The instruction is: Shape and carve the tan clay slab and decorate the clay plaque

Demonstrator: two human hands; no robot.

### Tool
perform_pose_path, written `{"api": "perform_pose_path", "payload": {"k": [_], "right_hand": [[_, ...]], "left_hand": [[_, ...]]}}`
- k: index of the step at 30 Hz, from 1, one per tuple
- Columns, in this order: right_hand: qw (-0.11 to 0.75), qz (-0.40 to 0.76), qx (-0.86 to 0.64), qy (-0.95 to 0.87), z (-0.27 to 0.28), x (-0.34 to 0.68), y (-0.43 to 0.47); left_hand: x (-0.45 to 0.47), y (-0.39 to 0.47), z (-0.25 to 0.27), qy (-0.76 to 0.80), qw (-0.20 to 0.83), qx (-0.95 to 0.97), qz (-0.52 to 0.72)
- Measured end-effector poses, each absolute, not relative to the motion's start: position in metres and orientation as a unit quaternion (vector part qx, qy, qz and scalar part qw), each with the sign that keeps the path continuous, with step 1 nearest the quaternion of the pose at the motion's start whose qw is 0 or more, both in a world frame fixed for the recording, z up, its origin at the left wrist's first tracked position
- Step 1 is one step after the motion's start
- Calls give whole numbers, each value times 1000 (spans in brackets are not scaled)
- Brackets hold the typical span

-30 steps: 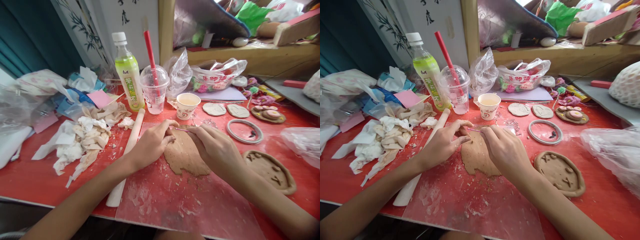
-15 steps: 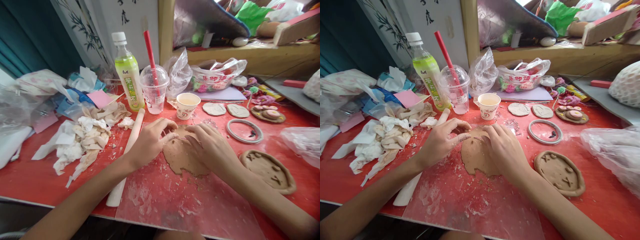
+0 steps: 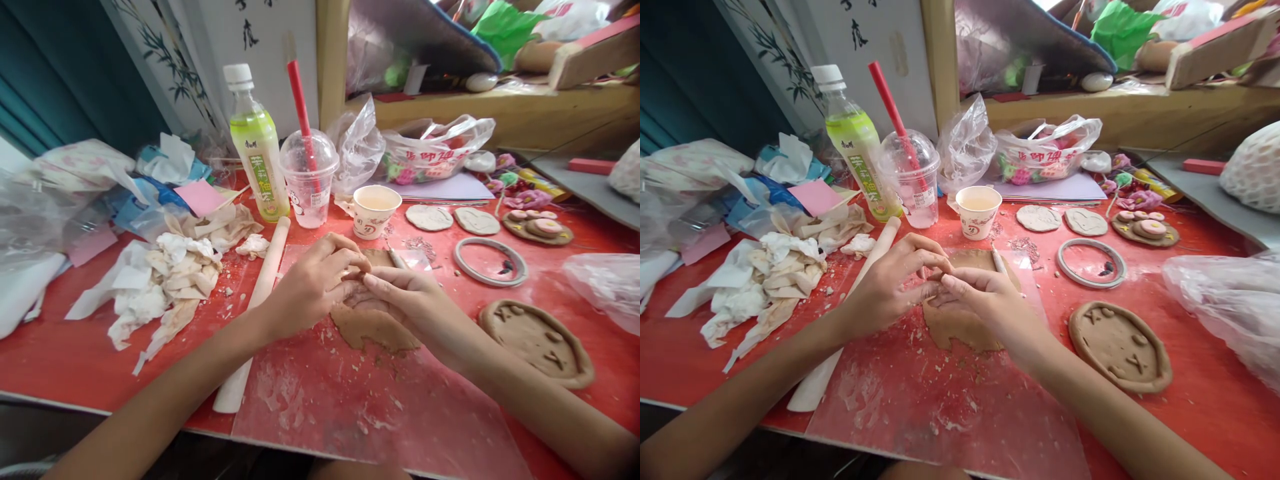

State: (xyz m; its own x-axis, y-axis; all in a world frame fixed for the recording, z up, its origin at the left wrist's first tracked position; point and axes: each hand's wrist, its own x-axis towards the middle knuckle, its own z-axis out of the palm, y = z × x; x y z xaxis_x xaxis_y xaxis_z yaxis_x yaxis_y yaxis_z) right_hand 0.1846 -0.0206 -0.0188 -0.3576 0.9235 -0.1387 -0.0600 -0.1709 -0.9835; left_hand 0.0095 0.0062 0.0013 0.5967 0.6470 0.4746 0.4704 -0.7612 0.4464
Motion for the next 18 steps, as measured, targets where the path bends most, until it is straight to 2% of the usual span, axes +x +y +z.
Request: {"api": "perform_pose_path", "payload": {"k": [6, 18], "right_hand": [[402, 644, -437, -482, -25, 186, -19], [421, 635, -443, -472, -22, 187, -18]], "left_hand": [[10, 5, 1, 329, 164, 880, 299], [9, 6, 0, 329, 153, 886, 289]]}}
